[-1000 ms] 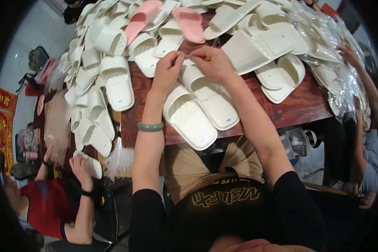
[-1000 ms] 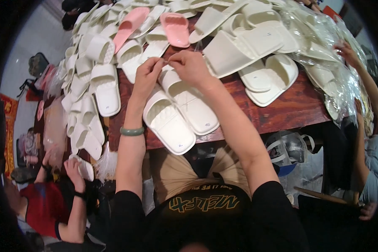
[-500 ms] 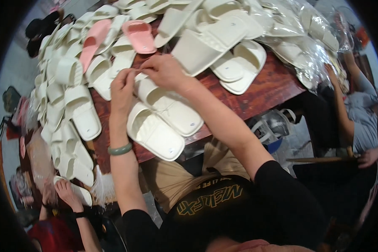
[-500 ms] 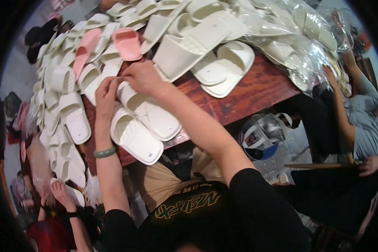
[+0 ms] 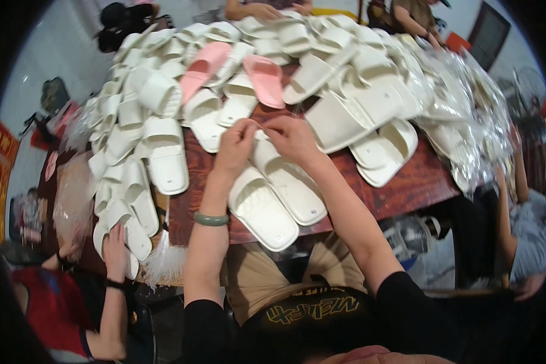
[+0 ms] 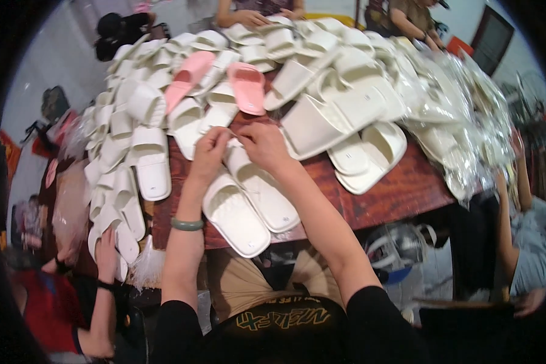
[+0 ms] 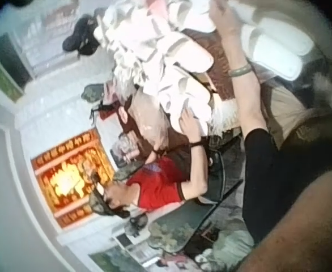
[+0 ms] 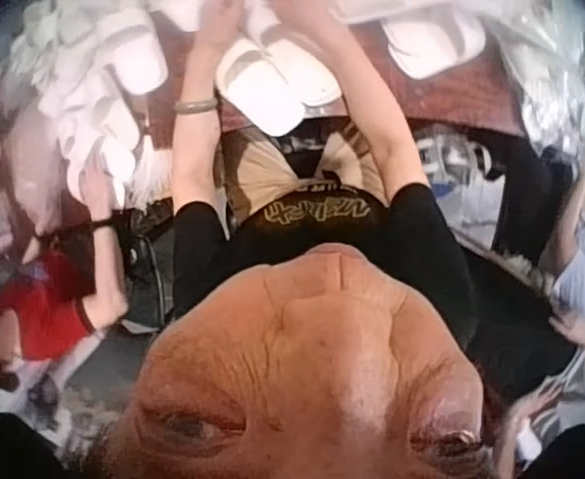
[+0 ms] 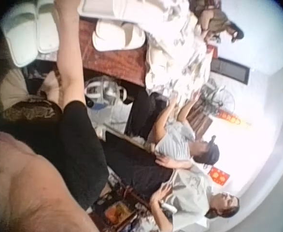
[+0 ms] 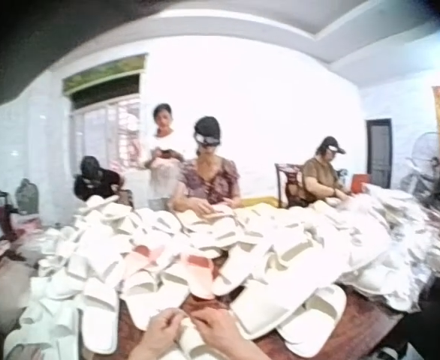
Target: Assembling and sorting white rubber slippers at a shared table.
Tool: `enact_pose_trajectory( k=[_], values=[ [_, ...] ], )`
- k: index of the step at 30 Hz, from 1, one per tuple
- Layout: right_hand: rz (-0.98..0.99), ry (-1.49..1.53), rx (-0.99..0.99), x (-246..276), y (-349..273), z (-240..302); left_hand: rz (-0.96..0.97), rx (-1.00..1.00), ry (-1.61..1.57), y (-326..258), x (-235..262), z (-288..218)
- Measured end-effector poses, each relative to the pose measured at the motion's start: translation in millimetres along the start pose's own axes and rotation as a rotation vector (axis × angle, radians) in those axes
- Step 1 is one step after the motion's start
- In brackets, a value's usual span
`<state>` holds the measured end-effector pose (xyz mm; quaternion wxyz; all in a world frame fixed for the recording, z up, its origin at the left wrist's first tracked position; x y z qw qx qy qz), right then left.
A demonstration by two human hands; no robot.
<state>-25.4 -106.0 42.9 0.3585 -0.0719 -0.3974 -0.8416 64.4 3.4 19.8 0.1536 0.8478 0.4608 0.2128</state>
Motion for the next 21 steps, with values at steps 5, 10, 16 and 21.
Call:
enact_pose_trajectory(
  k=[5,10,16,21],
  values=[
    [-0.023,-0.008,-0.009,2,-7,-2,-0.011,-0.016,0.040,-3,-4,-3],
    [0.008,0.048,-0.056,-4,-8,-5,-0.072,-0.027,-0.021,-5,4,-6],
    [0.016,0.125,-0.120,-4,-9,-15,-0.039,0.034,-0.102,-4,-1,-7],
    [0.020,0.098,-0.138,-6,-9,-13,0.001,0.085,-0.057,-4,-1,-1]
  ],
)
Point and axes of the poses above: each hand's wrist, its own y-axis towards the middle knuckle, its own x-axis out of the back of the hand, z = x × y, the point moved 8 cm from there along y, towards the middle knuckle, and after that the axes turned 7 degrees about -z, right-handed, at the moved point
